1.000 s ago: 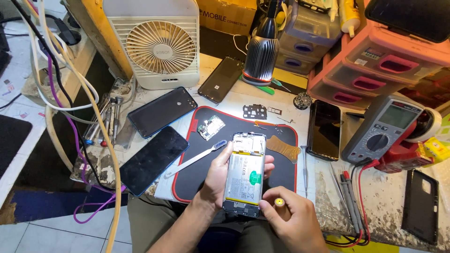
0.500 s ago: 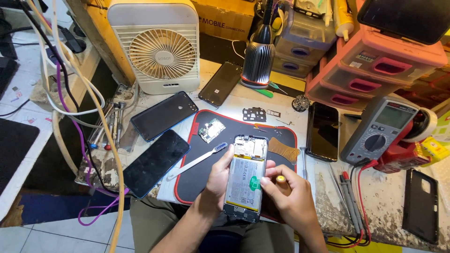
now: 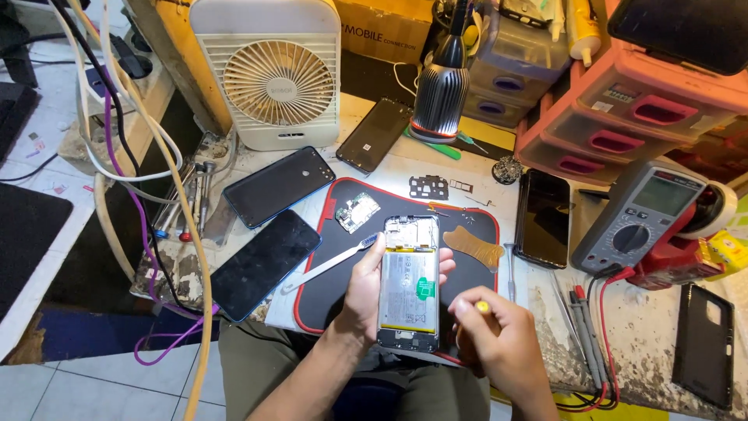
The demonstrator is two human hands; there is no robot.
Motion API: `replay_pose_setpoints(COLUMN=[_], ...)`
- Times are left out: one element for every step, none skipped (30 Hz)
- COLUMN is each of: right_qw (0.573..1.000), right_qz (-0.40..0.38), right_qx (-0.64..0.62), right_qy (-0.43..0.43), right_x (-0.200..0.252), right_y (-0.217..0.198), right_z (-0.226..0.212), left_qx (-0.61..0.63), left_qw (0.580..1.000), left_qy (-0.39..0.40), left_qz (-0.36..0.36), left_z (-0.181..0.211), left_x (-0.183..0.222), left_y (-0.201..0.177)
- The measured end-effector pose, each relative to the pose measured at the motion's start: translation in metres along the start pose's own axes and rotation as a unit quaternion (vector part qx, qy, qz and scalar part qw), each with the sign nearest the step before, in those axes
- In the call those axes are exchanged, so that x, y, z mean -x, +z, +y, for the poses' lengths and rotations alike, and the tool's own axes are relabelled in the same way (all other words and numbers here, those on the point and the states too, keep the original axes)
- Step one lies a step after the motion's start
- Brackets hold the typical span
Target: The person is disassembling a mobile phone to inspect or replace internal components like the battery and screen frame.
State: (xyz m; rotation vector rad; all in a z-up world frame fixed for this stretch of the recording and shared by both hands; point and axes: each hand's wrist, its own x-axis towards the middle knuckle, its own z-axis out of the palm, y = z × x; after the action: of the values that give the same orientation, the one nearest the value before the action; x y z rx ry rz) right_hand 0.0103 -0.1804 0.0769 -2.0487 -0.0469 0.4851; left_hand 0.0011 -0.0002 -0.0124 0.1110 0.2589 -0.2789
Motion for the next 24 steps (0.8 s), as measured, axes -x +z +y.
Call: replay_pose_setpoints(right_qw=[1.0,0.999,0.995,0.996,0.998,0.999,0.999,0.998,0.997,0.997,0.996,0.995,0.995,0.995,0.995,0.995,0.996,0.996,0.996,0.996,0.996,0.996,0.996,0.996], right_qz=[-0.002,-0.009,-0.016,-0.015,-0.03,-0.045,-0.045,-0.037,-0.029,-0.029,-0.027,-0.025,-0.026,-0.023,-0.02,-0.019,-0.018,-0.017,-0.016,-0.014,-0.011,-0.011,-0.008,-0.005], right_qx=[0.001,0.042,0.084,0.083,0.05,0.017,0.017,0.04,0.062,0.062,0.064,0.067,0.067,0.065,0.063,0.063,0.067,0.07,0.07,0.069,0.067,0.068,0.063,0.058], right_qy=[0.003,-0.02,-0.042,-0.041,-0.027,-0.014,-0.014,-0.03,-0.045,-0.046,-0.059,-0.074,-0.075,-0.074,-0.073,-0.072,-0.06,-0.048,-0.049,-0.054,-0.059,-0.059,-0.06,-0.061], right_x=[0.003,0.005,0.008,0.009,0.01,0.01,0.01,0.01,0.009,0.009,0.009,0.007,0.006,0.007,0.008,0.007,0.007,0.006,0.006,0.006,0.006,0.007,0.007,0.006], right_y=[0.002,0.003,0.003,0.003,0.002,0.002,0.004,0.005,0.007,0.007,0.008,0.009,0.009,0.01,0.01,0.01,0.011,0.011,0.011,0.011,0.012,0.012,0.012,0.013], right_z=[0.007,0.014,0.021,0.022,0.023,0.024,0.024,0.023,0.022,0.025,0.028,0.031,0.029,0.027,0.026,0.026,0.026,0.025,0.027,0.028,0.029,0.029,0.03,0.03], left_qx=[0.002,-0.003,-0.008,-0.008,-0.013,-0.019,-0.019,-0.033,-0.048,-0.048,-0.041,-0.034,-0.035,-0.036,-0.037,-0.037,-0.041,-0.045,-0.045,-0.038,-0.032,-0.031,-0.029,-0.027], left_qw=[1.0,1.0,1.0,1.0,1.0,1.0,1.0,0.999,0.998,0.998,0.999,0.999,0.999,0.999,0.999,0.999,0.999,0.998,0.998,0.999,0.999,0.999,0.999,0.999], left_qy=[0.0,0.007,0.015,0.013,0.013,0.014,0.014,0.019,0.023,0.024,0.026,0.029,0.031,0.029,0.027,0.026,0.027,0.03,0.03,0.026,0.022,0.021,0.021,0.02], left_qz=[0.003,0.005,0.008,0.009,0.014,0.018,0.018,0.022,0.025,0.025,0.019,0.011,0.01,0.015,0.019,0.019,0.023,0.026,0.026,0.021,0.016,0.017,0.016,0.014], left_z=[0.0,0.001,0.001,0.0,0.0,0.0,-0.001,-0.001,-0.001,-0.002,-0.004,-0.004,-0.003,-0.003,-0.004,-0.004,-0.004,-0.003,-0.004,-0.005,-0.005,-0.006,-0.006,-0.006], left_x=[0.002,0.002,0.002,0.002,0.002,0.003,0.003,0.004,0.005,0.005,0.004,0.003,0.003,0.004,0.004,0.004,0.004,0.004,0.004,0.004,0.003,0.003,0.004,0.003], left_y=[0.001,0.004,0.007,0.008,0.009,0.01,0.012,0.014,0.016,0.013,0.01,0.008,0.009,0.01,0.01,0.011,0.012,0.013,0.011,0.009,0.008,0.007,0.007,0.007])
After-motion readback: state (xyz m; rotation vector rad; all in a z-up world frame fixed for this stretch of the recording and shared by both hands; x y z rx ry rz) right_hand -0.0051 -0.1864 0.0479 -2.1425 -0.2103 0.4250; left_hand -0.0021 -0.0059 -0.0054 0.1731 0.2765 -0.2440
